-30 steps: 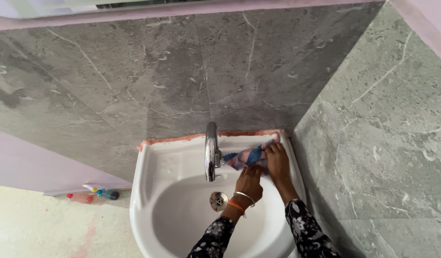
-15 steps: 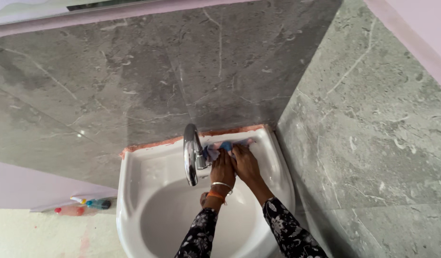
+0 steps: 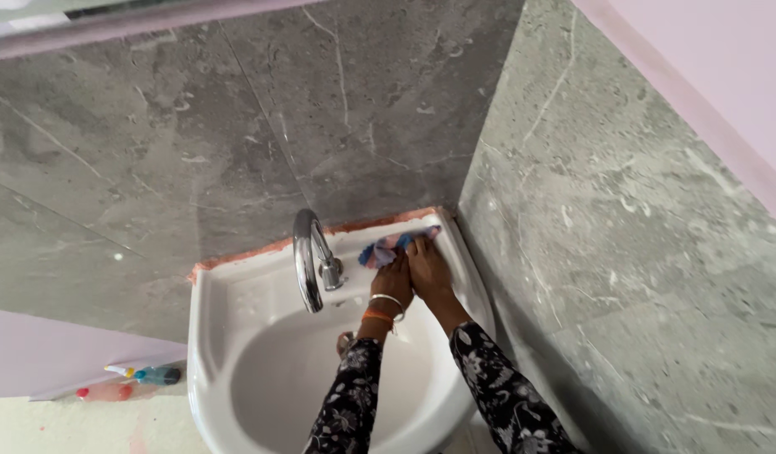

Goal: The person uses a blue cloth to wipe the faucet, basin, and surrounding tiled wall of a white bathroom sink. They repeatedly rub the surfaces and rinse the cloth under running water from the tap.

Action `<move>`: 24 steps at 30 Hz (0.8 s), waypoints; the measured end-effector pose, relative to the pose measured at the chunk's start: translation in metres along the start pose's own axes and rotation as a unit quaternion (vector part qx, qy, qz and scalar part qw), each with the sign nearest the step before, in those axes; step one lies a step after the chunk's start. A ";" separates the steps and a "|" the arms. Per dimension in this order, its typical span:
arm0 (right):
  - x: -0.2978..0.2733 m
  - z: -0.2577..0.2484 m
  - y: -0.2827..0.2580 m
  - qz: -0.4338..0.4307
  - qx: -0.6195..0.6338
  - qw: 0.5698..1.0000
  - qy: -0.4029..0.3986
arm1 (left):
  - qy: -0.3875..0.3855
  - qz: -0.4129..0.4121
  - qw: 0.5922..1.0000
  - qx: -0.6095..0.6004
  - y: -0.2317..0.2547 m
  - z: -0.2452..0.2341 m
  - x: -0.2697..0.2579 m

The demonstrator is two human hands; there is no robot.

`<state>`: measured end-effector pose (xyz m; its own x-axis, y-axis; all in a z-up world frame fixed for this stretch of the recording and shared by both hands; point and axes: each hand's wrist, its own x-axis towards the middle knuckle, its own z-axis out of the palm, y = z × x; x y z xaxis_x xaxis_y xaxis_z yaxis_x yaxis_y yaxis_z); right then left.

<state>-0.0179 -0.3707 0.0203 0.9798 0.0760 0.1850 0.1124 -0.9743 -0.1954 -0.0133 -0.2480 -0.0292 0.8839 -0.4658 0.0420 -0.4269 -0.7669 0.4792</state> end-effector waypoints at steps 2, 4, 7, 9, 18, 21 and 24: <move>-0.005 -0.005 0.002 -0.009 0.022 0.999 0.023 | 0.032 0.022 0.999 -0.011 0.002 -0.002 -0.003; -0.022 -0.013 0.001 -0.035 0.031 0.995 0.083 | 0.038 0.056 0.997 0.023 0.008 -0.004 -0.011; -0.052 -0.026 -0.002 -0.018 0.058 0.996 0.058 | 0.025 0.077 0.996 0.042 0.024 -0.002 -0.032; -0.068 -0.037 -0.004 -0.014 0.062 0.997 0.038 | 0.012 0.075 0.997 0.017 0.035 -0.005 -0.047; -0.161 -0.073 -0.009 -0.012 0.089 0.995 0.043 | -0.111 0.075 0.988 -0.073 0.081 0.007 -0.123; -0.201 -0.087 -0.014 0.007 0.108 0.989 0.101 | -0.101 0.077 0.980 -0.155 0.099 0.012 -0.143; -0.227 -0.099 -0.022 0.057 0.120 0.987 0.092 | -0.085 0.053 0.959 -0.266 0.109 0.005 -0.169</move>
<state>-0.2595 -0.3872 0.0782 0.9443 -0.0923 0.3159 0.0607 -0.8945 -0.4430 -0.2103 -0.2555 0.0114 0.7779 -0.6284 -0.0071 -0.3146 -0.3992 0.8612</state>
